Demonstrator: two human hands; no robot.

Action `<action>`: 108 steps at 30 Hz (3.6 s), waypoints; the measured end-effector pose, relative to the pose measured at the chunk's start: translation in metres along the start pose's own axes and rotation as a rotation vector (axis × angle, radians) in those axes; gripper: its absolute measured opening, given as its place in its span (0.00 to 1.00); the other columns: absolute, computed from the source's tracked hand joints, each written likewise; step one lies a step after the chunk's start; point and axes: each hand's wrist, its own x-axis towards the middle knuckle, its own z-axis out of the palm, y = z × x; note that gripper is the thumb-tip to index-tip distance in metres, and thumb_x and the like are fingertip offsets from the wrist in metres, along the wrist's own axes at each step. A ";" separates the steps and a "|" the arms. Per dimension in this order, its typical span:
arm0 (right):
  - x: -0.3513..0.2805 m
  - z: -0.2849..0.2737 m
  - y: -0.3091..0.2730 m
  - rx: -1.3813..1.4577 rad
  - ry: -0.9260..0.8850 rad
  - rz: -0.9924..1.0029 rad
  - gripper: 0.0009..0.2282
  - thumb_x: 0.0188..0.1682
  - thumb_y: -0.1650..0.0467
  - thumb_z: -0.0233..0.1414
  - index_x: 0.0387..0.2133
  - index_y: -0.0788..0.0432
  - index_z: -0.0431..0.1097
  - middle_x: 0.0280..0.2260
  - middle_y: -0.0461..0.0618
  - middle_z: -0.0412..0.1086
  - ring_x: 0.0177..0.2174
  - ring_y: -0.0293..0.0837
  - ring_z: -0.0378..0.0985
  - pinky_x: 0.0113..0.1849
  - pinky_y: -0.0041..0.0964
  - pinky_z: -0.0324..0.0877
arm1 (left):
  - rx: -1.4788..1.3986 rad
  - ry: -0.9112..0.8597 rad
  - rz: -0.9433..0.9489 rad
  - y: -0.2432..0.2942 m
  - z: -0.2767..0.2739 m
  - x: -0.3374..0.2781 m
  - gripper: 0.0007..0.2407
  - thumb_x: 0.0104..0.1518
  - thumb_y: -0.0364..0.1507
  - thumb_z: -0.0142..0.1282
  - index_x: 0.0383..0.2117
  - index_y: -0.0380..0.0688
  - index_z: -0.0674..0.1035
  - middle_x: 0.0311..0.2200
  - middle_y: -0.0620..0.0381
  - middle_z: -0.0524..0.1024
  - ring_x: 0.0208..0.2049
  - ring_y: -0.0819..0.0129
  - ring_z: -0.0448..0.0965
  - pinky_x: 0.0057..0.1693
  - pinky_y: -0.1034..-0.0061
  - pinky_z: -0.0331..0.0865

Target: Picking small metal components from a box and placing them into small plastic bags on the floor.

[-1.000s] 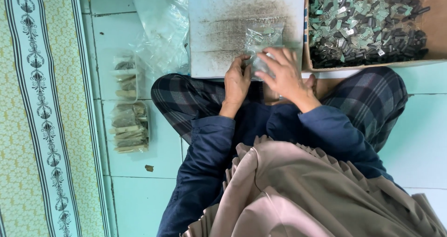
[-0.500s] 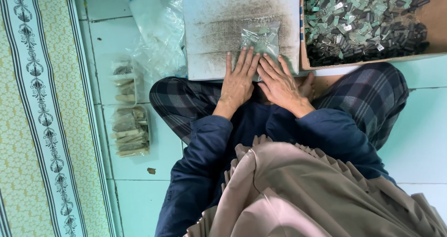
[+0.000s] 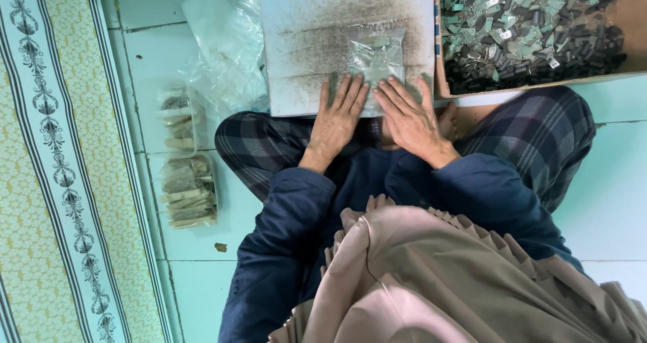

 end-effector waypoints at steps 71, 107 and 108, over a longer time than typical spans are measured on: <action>0.018 0.018 0.054 0.073 0.159 0.163 0.06 0.54 0.67 0.62 0.31 0.54 0.75 0.34 0.45 0.71 0.37 0.49 0.72 0.42 0.43 0.62 | -0.508 0.366 -0.157 -0.034 0.000 0.032 0.06 0.60 0.34 0.64 0.30 0.48 0.84 0.33 0.59 0.78 0.38 0.64 0.78 0.46 0.72 0.71; 0.025 0.018 0.055 0.077 0.122 0.253 0.07 0.55 0.68 0.61 0.34 0.58 0.72 0.37 0.51 0.65 0.37 0.54 0.70 0.39 0.47 0.65 | -0.544 0.205 -0.329 -0.036 -0.013 0.044 0.07 0.63 0.35 0.58 0.32 0.48 0.82 0.28 0.60 0.73 0.32 0.63 0.79 0.40 0.71 0.79; 0.027 0.016 0.054 0.093 0.113 0.277 0.08 0.54 0.68 0.62 0.34 0.58 0.71 0.37 0.51 0.64 0.38 0.56 0.70 0.40 0.48 0.65 | -0.544 0.181 -0.363 -0.036 -0.014 0.046 0.08 0.61 0.36 0.60 0.32 0.47 0.81 0.28 0.59 0.72 0.32 0.62 0.80 0.39 0.69 0.79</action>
